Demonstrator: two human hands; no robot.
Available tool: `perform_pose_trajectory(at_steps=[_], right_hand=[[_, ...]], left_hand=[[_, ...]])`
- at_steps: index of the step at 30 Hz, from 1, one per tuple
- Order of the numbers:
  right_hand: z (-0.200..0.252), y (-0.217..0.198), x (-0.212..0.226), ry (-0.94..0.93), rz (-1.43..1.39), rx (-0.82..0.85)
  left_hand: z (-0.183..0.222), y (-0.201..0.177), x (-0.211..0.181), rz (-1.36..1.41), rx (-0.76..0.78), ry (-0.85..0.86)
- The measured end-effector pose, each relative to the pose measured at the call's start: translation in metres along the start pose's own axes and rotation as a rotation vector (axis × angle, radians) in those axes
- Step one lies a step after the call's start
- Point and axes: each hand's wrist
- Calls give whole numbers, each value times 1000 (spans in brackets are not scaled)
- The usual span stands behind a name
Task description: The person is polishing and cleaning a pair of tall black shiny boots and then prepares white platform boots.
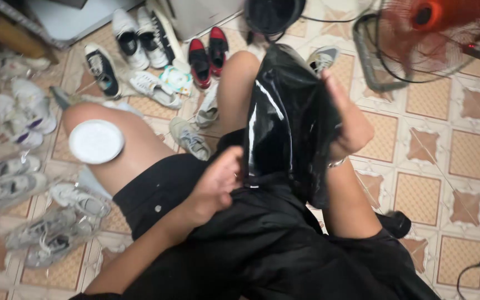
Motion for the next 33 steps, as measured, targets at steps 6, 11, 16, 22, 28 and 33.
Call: perform_pose_trajectory(at_steps=[6, 11, 16, 22, 28, 33], right_hand=[[38, 22, 15, -391, 225, 336], [68, 40, 29, -489, 33, 608], [95, 46, 35, -574, -108, 976], [95, 57, 24, -213, -309, 1355], [77, 32, -11, -42, 250, 1232], [84, 20, -35, -14, 482, 1069]], left_hand=[[62, -12, -32, 3, -520, 161], [108, -18, -59, 182, -1107, 40], [178, -34, -25, -229, -1263, 61], [189, -54, 1, -772, -1334, 106], [182, -84, 39, -915, -1392, 55], [179, -98, 48, -961, -1389, 98]])
Point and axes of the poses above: each hand's wrist, its own z-axis away from the middle knuckle, its own y-axis out of the palm, x = y × z, and after that the axes turned 2 degrees about -z, right-handed
